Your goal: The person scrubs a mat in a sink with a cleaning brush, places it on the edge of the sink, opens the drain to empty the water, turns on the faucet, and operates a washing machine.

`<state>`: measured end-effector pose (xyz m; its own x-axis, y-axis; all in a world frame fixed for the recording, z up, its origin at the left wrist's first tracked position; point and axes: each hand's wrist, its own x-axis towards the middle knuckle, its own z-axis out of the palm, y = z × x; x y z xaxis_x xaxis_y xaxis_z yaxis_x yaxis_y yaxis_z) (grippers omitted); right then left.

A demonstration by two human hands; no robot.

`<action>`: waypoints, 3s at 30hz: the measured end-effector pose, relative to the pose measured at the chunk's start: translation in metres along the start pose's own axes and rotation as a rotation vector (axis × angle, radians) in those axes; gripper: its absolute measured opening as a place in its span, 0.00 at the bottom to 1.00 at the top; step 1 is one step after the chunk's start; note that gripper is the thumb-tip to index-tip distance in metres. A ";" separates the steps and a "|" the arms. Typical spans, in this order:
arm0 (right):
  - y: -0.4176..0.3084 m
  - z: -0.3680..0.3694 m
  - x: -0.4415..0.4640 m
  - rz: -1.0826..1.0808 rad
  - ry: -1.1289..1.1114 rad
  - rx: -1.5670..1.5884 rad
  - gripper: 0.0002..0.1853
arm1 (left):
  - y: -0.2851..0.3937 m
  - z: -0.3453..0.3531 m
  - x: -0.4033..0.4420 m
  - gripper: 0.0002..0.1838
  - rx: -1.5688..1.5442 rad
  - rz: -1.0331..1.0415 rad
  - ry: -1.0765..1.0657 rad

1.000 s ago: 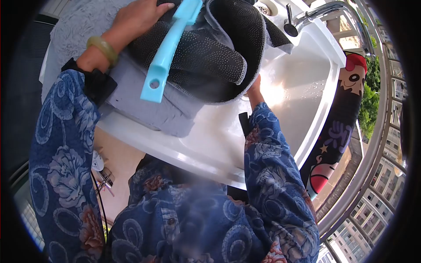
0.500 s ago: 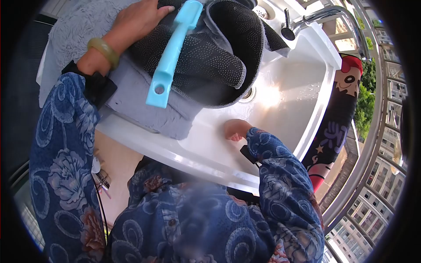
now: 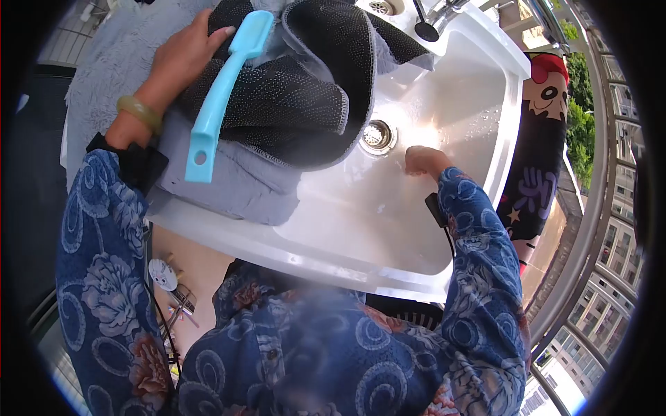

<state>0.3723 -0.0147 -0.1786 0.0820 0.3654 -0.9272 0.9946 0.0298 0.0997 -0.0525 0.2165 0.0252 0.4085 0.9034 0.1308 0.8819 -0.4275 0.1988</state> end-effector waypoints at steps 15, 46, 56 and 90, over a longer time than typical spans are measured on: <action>-0.067 -0.051 0.047 -0.021 1.244 0.853 0.09 | -0.030 0.018 0.009 0.35 0.110 -0.025 -0.006; -0.060 -0.015 0.031 -0.066 0.970 0.488 0.08 | -0.012 0.006 0.003 0.37 0.029 -0.044 -0.051; 0.000 0.030 0.016 0.448 0.316 -0.317 0.34 | 0.002 -0.001 -0.004 0.31 0.010 -0.012 0.014; 0.027 -0.009 0.054 0.232 0.990 0.541 0.37 | 0.009 -0.010 -0.002 0.34 0.060 -0.115 -0.121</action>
<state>0.4033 0.0141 -0.2232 0.4186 0.8873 -0.1935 0.8790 -0.4495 -0.1593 -0.0475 0.2099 0.0364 0.3264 0.9452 -0.0081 0.9354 -0.3217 0.1469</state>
